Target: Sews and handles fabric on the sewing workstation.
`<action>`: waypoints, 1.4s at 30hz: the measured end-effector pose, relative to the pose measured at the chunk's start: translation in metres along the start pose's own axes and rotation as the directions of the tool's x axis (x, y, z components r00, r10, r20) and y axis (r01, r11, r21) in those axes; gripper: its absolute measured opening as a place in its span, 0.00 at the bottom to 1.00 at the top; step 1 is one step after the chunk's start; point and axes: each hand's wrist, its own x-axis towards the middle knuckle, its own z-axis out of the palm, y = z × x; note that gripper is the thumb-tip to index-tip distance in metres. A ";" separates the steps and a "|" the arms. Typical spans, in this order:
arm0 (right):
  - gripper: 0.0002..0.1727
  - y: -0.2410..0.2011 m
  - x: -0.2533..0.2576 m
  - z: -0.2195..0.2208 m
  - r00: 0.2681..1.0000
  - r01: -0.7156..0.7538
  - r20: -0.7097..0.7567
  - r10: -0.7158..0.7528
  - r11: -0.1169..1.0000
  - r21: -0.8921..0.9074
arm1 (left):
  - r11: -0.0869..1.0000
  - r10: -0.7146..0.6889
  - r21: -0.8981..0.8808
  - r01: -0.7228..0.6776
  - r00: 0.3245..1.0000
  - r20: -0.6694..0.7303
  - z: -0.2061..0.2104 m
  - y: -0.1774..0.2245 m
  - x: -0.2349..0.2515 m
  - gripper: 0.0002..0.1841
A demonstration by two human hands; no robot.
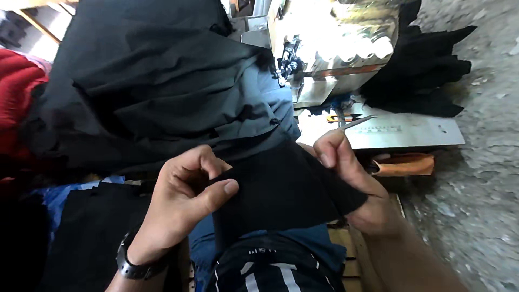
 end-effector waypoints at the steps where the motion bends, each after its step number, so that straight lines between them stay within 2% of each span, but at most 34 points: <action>1: 0.09 -0.003 0.000 -0.002 1.000 0.008 0.019 -0.007 0.999 -0.049 | 0.998 0.010 0.055 -0.010 1.000 0.005 0.000 0.005 0.001 0.09; 3: 0.13 -0.010 0.002 -0.007 0.999 0.015 -0.022 -0.025 0.923 -0.385 | 0.936 0.031 0.349 -0.045 0.998 0.045 -0.003 0.015 0.001 0.12; 5: 0.08 -0.012 0.003 -0.008 0.992 -0.067 -0.123 -0.037 0.667 -0.742 | 0.711 0.060 0.692 -0.124 0.991 0.116 -0.004 0.021 0.001 0.08; 7: 0.05 -0.011 0.003 -0.007 0.987 -0.123 -0.156 -0.029 0.485 -0.866 | 0.493 0.073 0.845 -0.207 0.978 0.197 -0.001 0.022 0.001 0.14; 9: 0.05 -0.009 0.002 -0.006 0.987 -0.126 -0.159 -0.030 0.470 -0.874 | 0.368 0.070 0.902 -0.226 0.974 0.216 0.004 0.024 -0.001 0.11; 11: 0.08 -0.010 0.002 -0.006 0.983 -0.139 -0.178 -0.033 0.495 -0.858 | 0.276 0.056 0.936 -0.218 0.976 0.210 0.008 0.025 -0.003 0.24; 13: 0.11 -0.009 0.001 -0.006 0.978 -0.142 -0.202 -0.056 0.532 -0.835 | 0.226 0.069 0.950 -0.214 0.977 0.203 0.012 0.019 -0.004 0.27; 14: 0.12 -0.008 0.001 -0.006 0.975 -0.144 -0.213 -0.060 0.561 -0.815 | 0.250 0.083 0.947 -0.204 0.979 0.189 0.012 0.015 -0.004 0.25; 15: 0.12 -0.007 0.001 -0.006 0.971 -0.150 -0.233 -0.060 0.606 -0.782 | 0.324 0.096 0.928 -0.183 0.982 0.160 0.011 0.012 -0.003 0.20; 18: 0.12 -0.009 0.001 -0.005 0.950 -0.193 -0.311 0.005 0.792 -0.579 | 0.679 0.110 0.724 -0.125 0.992 0.068 0.006 0.010 0.003 0.13; 20: 0.10 -0.010 0.002 -0.004 0.935 -0.230 -0.350 0.066 0.861 -0.453 | 0.805 0.114 0.580 -0.121 0.992 0.047 0.005 0.008 0.006 0.12; 25: 0.06 -0.005 0.003 -0.002 0.920 -0.239 -0.366 0.138 0.939 -0.247 | 0.834 0.115 0.540 -0.114 0.993 0.032 0.005 0.005 0.007 0.10; 31: 0.10 0.003 0.004 0.006 0.888 -0.182 -0.453 0.077 0.964 -0.193 | 0.784 0.205 0.610 -0.119 0.976 -0.074 0.015 0.003 0.007 0.06; 33: 0.16 0.005 0.006 0.010 0.865 -0.145 -0.500 0.029 0.970 -0.195 | 0.709 0.274 0.694 -0.127 0.956 -0.105 0.018 -0.001 0.010 0.15; 34: 0.20 0.006 0.008 0.011 0.855 -0.151 -0.519 0.020 0.966 -0.211 | 0.646 0.318 0.753 -0.128 0.941 -0.113 0.020 -0.004 0.012 0.17; 36: 0.26 0.005 0.011 0.011 0.854 -0.226 -0.516 0.071 0.943 -0.244 | 0.572 0.398 0.808 -0.142 0.909 -0.122 0.021 -0.014 0.017 0.09; 38: 0.31 0.009 0.015 0.007 0.858 -0.278 -0.501 0.115 0.924 -0.264 | 0.617 0.400 0.771 -0.157 0.906 -0.135 0.024 -0.022 0.023 0.04; 39: 0.28 0.011 0.017 0.006 0.862 -0.280 -0.494 0.118 0.922 -0.268 | 0.681 0.370 0.716 -0.158 0.917 -0.150 0.027 -0.026 0.025 0.03; 41: 0.12 0.016 0.019 0.004 0.866 -0.282 -0.484 0.127 0.923 -0.262 | 0.798 0.305 0.591 -0.118 0.924 -0.229 0.035 -0.031 0.030 0.03; 42: 0.09 0.019 0.020 0.003 0.866 -0.274 -0.482 0.131 0.931 -0.239 | 0.837 0.281 0.538 -0.100 0.922 -0.265 0.038 -0.033 0.032 0.04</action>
